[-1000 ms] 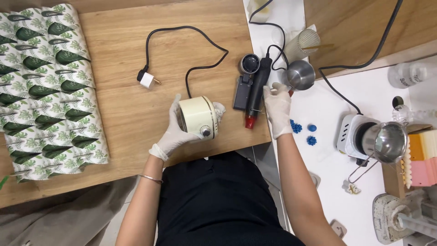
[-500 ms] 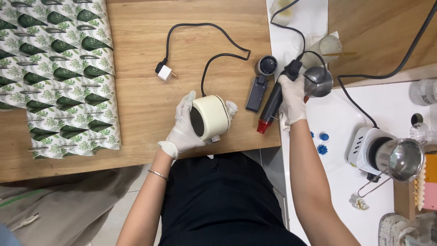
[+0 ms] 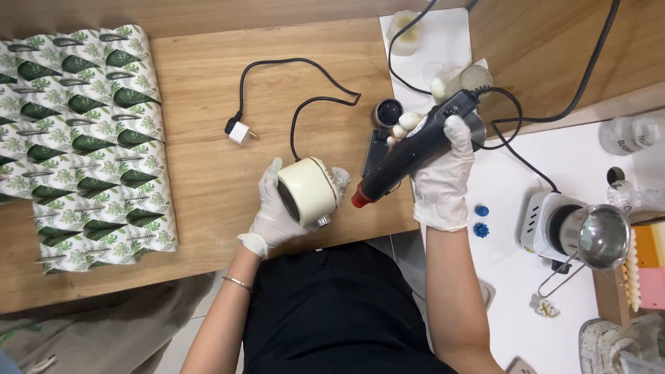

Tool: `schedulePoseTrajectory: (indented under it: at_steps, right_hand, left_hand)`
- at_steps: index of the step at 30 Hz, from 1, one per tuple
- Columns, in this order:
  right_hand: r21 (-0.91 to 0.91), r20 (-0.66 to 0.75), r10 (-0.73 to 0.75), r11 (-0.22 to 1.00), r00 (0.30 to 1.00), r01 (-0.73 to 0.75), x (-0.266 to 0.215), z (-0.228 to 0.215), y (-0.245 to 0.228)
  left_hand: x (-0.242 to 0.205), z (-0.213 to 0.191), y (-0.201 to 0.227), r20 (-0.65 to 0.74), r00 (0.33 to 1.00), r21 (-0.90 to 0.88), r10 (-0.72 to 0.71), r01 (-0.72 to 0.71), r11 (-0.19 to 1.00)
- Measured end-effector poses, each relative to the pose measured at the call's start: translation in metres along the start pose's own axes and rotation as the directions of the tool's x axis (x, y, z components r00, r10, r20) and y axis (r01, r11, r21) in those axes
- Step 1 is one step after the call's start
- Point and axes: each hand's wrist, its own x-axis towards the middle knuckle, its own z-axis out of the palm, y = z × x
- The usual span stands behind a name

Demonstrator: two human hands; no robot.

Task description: Cleaning a small white appliance at a workbench using a heat gun and wipes.

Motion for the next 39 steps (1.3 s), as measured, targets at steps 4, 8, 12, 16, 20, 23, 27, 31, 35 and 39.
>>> schedulePoseTrajectory:
  at_steps: [4, 8, 12, 16, 20, 23, 27, 31, 35, 39]
  right_hand:
    - [-0.337, 0.203, -0.263, 0.886, 0.943, 0.319, -0.011, 0.025, 0.008]
    - [-0.287, 0.296, -0.326, 0.866, 0.898, 0.409, -0.012, 0.039, 0.026]
    - [-0.315, 0.309, -0.351, 0.840, 0.884, 0.443, -0.016, 0.063, 0.044]
    - [-0.349, 0.365, -0.313, 0.827, 0.877, 0.441, -0.015, 0.072, 0.057]
    - [-0.325, 0.372, -0.312, 0.838, 0.874, 0.437, -0.009, 0.072, 0.062]
    - [-0.309, 0.361, -0.301, 0.854, 0.883, 0.418, -0.005, 0.077, 0.063]
    - [-0.284, 0.403, -0.289, 0.863, 0.869, 0.418, 0.007, 0.077, 0.067]
    - [-0.296, 0.424, -0.262, 0.865, 0.867, 0.406, 0.018, 0.077, 0.074]
    - [-0.307, 0.446, -0.202, 0.880, 0.872, 0.361, 0.020, 0.083, 0.074]
    - [-0.339, 0.444, -0.178, 0.874, 0.878, 0.349, 0.027, 0.082, 0.078]
  left_hand:
    - [0.004, 0.002, 0.001, 0.057, 0.997, 0.053, -0.047, 0.044, 0.998]
    - [0.004, 0.010, -0.006, -0.016, 1.000, 0.012, 0.010, -0.010, 1.000]
    - [0.006, 0.016, -0.012, 0.002, 1.000, 0.016, 0.013, -0.013, 1.000]
    - [0.007, 0.013, -0.013, 0.034, 0.999, 0.048, 0.017, -0.019, 0.999]
    - [0.004, 0.011, -0.013, 0.003, 0.999, 0.040, 0.051, -0.051, 0.998]
    - [0.004, 0.007, -0.011, -0.001, 0.998, 0.008, 0.056, -0.056, 0.998]
    - [0.006, 0.004, -0.011, 0.034, 0.998, 0.035, 0.059, -0.060, 0.998]
    - [0.010, -0.004, 0.000, 0.072, 0.997, 0.005, -0.001, 0.001, 1.000]
    - [0.012, -0.007, 0.003, 0.106, 0.993, -0.035, -0.056, 0.059, 0.998]
    - [0.007, 0.000, -0.009, 0.010, 0.998, -0.034, 0.069, -0.069, 0.997]
